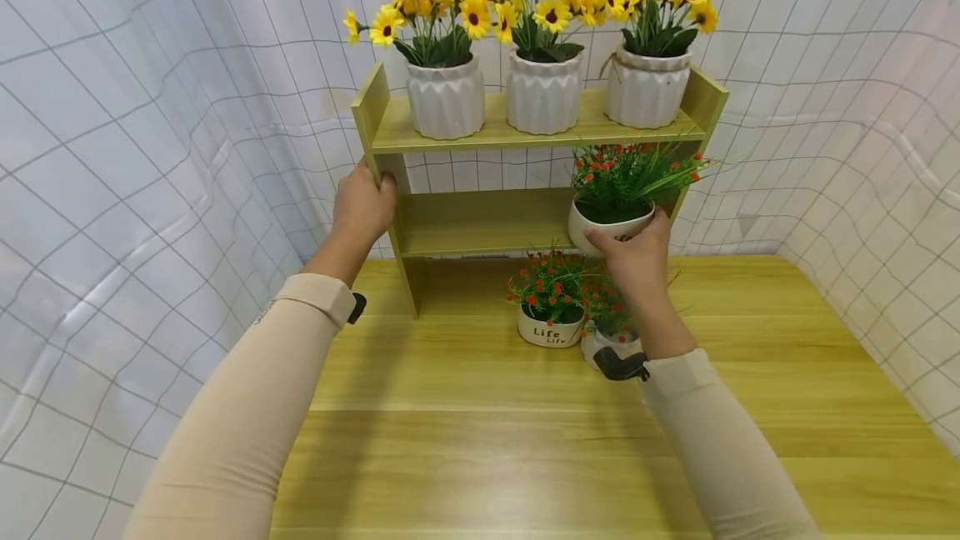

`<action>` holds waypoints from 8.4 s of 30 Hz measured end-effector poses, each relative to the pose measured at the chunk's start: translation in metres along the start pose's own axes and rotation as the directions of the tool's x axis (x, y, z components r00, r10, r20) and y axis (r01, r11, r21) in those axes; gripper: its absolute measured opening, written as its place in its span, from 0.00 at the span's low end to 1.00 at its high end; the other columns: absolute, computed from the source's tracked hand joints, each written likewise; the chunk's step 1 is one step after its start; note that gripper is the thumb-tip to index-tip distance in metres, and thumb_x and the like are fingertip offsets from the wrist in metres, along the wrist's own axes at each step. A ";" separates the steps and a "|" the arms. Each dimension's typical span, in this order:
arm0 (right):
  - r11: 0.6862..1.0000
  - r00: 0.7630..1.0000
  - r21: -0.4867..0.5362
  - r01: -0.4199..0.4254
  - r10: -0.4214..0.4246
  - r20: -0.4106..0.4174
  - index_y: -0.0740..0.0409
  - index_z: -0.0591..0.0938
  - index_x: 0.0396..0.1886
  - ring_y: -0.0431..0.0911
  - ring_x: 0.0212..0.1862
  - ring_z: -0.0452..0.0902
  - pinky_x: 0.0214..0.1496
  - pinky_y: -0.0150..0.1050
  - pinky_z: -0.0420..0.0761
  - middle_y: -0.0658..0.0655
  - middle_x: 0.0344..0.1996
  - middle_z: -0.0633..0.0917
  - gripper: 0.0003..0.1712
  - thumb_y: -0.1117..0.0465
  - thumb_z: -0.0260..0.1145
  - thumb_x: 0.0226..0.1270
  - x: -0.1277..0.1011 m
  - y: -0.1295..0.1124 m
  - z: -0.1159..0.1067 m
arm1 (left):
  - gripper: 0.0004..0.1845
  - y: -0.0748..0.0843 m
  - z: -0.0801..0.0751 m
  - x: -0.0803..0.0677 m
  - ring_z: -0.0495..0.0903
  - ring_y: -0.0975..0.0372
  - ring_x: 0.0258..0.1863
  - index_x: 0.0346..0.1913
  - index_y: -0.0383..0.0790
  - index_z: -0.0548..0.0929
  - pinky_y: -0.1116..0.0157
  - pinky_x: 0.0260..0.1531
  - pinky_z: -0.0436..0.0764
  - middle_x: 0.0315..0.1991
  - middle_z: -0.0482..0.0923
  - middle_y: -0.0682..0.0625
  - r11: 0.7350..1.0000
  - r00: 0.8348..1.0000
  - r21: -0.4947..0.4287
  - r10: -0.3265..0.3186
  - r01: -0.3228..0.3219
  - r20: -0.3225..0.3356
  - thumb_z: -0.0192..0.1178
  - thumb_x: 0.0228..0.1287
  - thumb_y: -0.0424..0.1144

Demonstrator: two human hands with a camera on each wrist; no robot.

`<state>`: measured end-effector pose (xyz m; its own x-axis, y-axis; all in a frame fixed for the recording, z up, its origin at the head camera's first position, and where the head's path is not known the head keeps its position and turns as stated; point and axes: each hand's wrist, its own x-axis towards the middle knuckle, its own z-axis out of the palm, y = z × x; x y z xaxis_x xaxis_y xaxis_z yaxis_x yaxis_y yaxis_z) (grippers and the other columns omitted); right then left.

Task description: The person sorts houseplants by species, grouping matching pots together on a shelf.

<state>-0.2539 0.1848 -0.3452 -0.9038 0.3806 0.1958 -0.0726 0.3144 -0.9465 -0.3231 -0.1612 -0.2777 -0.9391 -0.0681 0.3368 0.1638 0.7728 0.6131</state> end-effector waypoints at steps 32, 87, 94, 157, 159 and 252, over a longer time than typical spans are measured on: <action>0.977 0.990 -0.189 -0.103 0.118 0.072 0.62 0.38 0.78 0.62 0.74 0.49 0.71 0.55 0.58 0.69 0.76 0.48 0.66 0.38 0.70 0.59 0.041 -0.011 0.009 | 0.20 0.001 -0.002 -0.002 0.79 0.45 0.43 0.62 0.34 0.71 0.47 0.40 0.77 0.51 0.79 0.32 1.000 1.000 -0.008 -0.019 0.019 0.007 0.42 0.76 0.42; 0.984 0.971 -0.004 -0.179 0.177 0.158 0.66 0.42 0.79 0.62 0.77 0.42 0.74 0.55 0.53 0.71 0.76 0.47 0.59 0.49 0.71 0.65 -0.107 0.137 -0.035 | 0.19 0.002 -0.002 -0.003 0.80 0.43 0.43 0.61 0.34 0.72 0.48 0.38 0.77 0.50 0.80 0.32 1.000 1.000 -0.010 -0.025 0.025 0.002 0.43 0.77 0.42; 0.983 0.974 0.019 -0.184 0.180 0.137 0.67 0.48 0.78 0.63 0.75 0.47 0.72 0.56 0.56 0.70 0.75 0.53 0.53 0.55 0.70 0.67 -0.102 0.145 -0.022 | 0.19 0.002 0.000 -0.002 0.80 0.44 0.42 0.61 0.34 0.72 0.48 0.37 0.77 0.49 0.80 0.32 1.000 1.000 -0.001 -0.028 0.028 0.005 0.43 0.77 0.42; 0.995 0.983 0.048 -0.090 0.097 -0.157 0.67 0.58 0.73 0.59 0.58 0.70 0.57 0.52 0.74 0.70 0.62 0.70 0.51 0.59 0.77 0.57 -0.093 0.155 0.015 | 0.19 -0.001 -0.001 -0.001 0.78 0.44 0.44 0.60 0.34 0.72 0.47 0.42 0.76 0.51 0.79 0.32 1.000 1.000 0.001 -0.008 0.008 0.006 0.42 0.76 0.42; 0.994 0.981 0.042 -0.103 0.109 -0.161 0.65 0.59 0.73 0.59 0.57 0.71 0.54 0.49 0.76 0.70 0.62 0.71 0.51 0.58 0.77 0.57 -0.093 0.155 0.014 | 0.19 0.000 0.000 -0.001 0.78 0.44 0.44 0.59 0.34 0.72 0.47 0.42 0.76 0.50 0.79 0.32 1.000 1.000 0.002 -0.006 0.006 0.007 0.42 0.76 0.42; 0.980 0.984 0.112 0.167 -0.172 0.040 0.60 0.71 0.64 0.50 0.51 0.76 0.49 0.47 0.79 0.57 0.53 0.78 0.39 0.47 0.76 0.59 -0.005 -0.024 0.110 | 0.20 -0.001 0.000 0.001 0.77 0.46 0.37 0.63 0.36 0.71 0.51 0.34 0.75 0.43 0.80 0.34 1.000 1.000 0.002 -0.020 0.020 0.012 0.43 0.76 0.41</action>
<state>-0.2944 0.0797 -0.3516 -0.8939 0.2858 0.3454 -0.2693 0.2736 -0.9234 -0.3242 -0.1623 -0.2785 -0.9458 -0.0754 0.3158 0.1447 0.7728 0.6179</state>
